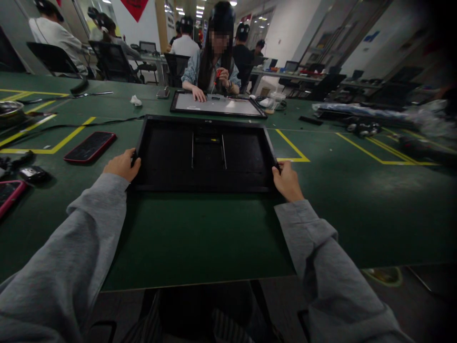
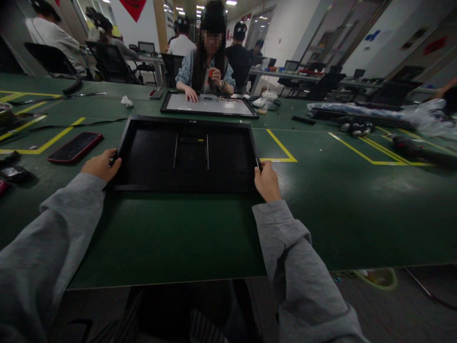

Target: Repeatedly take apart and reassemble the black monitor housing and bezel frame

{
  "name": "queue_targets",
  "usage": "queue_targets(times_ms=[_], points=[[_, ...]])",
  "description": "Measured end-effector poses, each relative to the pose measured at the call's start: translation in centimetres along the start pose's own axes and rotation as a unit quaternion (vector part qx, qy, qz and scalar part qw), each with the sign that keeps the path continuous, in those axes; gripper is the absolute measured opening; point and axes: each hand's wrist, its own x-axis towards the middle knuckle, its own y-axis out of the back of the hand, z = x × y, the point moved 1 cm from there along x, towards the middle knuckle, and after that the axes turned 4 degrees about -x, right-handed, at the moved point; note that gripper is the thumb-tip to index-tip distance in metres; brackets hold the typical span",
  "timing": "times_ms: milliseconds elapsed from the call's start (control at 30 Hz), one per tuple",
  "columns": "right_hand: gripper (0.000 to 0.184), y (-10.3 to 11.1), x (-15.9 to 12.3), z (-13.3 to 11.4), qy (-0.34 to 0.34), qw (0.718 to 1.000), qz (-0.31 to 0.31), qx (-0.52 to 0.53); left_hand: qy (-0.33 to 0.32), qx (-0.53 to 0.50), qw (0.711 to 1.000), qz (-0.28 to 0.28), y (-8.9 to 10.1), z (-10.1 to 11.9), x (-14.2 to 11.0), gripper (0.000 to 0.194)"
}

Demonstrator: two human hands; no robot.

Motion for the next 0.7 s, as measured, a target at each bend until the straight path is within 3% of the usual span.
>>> queue_targets(times_ms=[700], points=[[0.036,0.15,-0.05,-0.13,0.000,1.000,-0.006,0.012,0.001,-0.005,1.000,-0.003,0.14,0.09,-0.14,0.062]])
